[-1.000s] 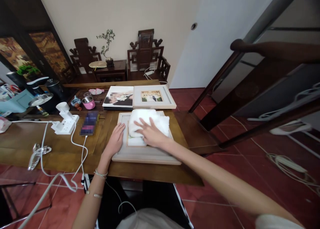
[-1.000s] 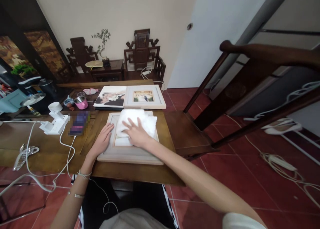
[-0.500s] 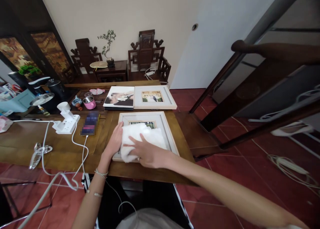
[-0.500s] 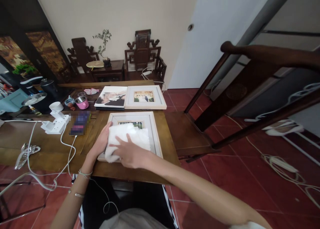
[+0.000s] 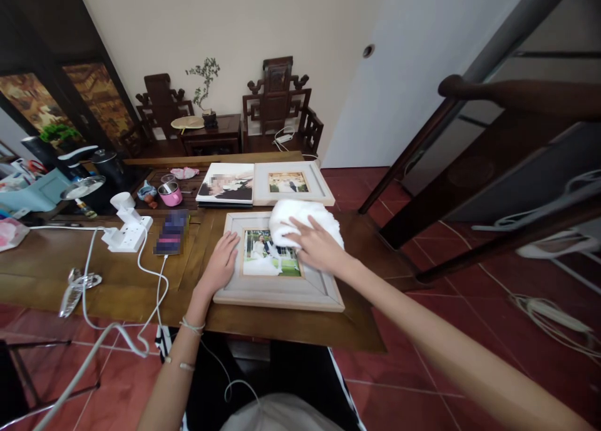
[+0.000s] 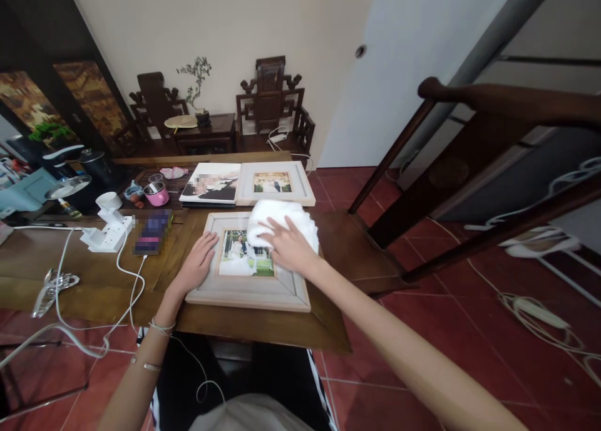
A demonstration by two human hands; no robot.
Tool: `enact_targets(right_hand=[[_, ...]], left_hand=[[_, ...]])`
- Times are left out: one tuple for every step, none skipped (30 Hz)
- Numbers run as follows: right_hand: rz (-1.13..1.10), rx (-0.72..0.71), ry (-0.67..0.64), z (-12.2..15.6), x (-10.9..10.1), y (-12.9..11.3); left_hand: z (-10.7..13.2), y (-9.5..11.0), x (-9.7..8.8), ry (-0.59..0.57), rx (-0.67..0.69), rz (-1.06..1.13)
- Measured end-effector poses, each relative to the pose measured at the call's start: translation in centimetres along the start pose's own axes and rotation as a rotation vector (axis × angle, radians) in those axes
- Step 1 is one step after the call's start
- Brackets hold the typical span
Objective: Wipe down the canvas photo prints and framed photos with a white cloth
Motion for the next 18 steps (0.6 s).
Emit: enact_targets(right_hand=[[0.01,0.021,0.007,-0.9,0.1,0.7],[0.014,0.034,0.009,-1.7,0.2,1.1],[0.016,0.039,0.005,-2.3,0.4,1.2],[0.014,0.035,-0.005,-2.7,0.6,0.8],[0.006,0.023,-0.021,-2.8,0.8,0.2],[-0.006,0.003,-0.041,-2.7,1.1,-0.8],[-0.021,-0.023,-0.064,-2.4,1.3,-2.0],[-0.035,-0.053,-0.087,-1.8,1.4,-3.4],[-0.055,-0.086,-0.112,-1.0,1.3,-4.9],[-0.081,-0.115,-0.138,0.0,1.1,-6.4],[-0.11,-0.145,-0.163,1.0,0.7,-7.8],[-0.176,-0.171,-0.202,2.1,0.3,-9.2],[-0.235,-0.173,-0.231,3.1,-0.3,-10.4],[-0.289,-0.191,-0.251,4.1,-0.9,-11.5],[-0.336,-0.207,-0.266,4.8,-1.5,-12.5],[-0.366,-0.223,-0.273,5.4,-1.9,-13.3],[-0.382,-0.239,-0.275,5.8,-2.2,-14.0],[-0.385,-0.248,-0.273,6.0,-2.1,-14.3]], left_hand=[[0.0,0.0,0.0,0.003,0.0,0.0],[0.0,0.0,0.0,0.007,-0.001,0.001],[0.0,0.0,0.0,0.011,0.0,0.004],[0.0,0.0,0.0,0.015,0.001,0.009],[0.0,-0.1,0.0,0.018,0.002,0.014],[0.0,-0.1,0.0,0.02,0.005,0.019],[0.0,-0.1,0.0,0.022,0.009,0.024],[0.0,-0.1,0.0,0.024,0.011,0.027],[0.0,-0.1,0.0,0.027,0.012,0.029],[0.0,-0.1,0.0,0.029,0.012,0.03],[0.0,-0.1,0.0,0.032,0.011,0.033],[0.0,-0.2,0.0,0.033,0.011,0.036],[0.0,-0.2,0.0,0.034,0.012,0.039],[0.0,-0.2,0.1,0.036,0.012,0.044],[0.0,-0.2,0.1,0.036,0.014,0.05],[0.0,-0.2,0.1,0.035,0.017,0.058],[0.0,-0.2,0.2,0.033,0.021,0.065],[0.0,-0.3,0.2,0.031,0.023,0.07]])
Point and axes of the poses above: each hand's wrist, its own z-axis away from the middle knuckle, its own x-axis out of the palm, y = z × x, the point moved 8 cm from there along -z, towards the middle knuckle, and after that the axes turned 7 degrees about y, right-handed, at the moved point
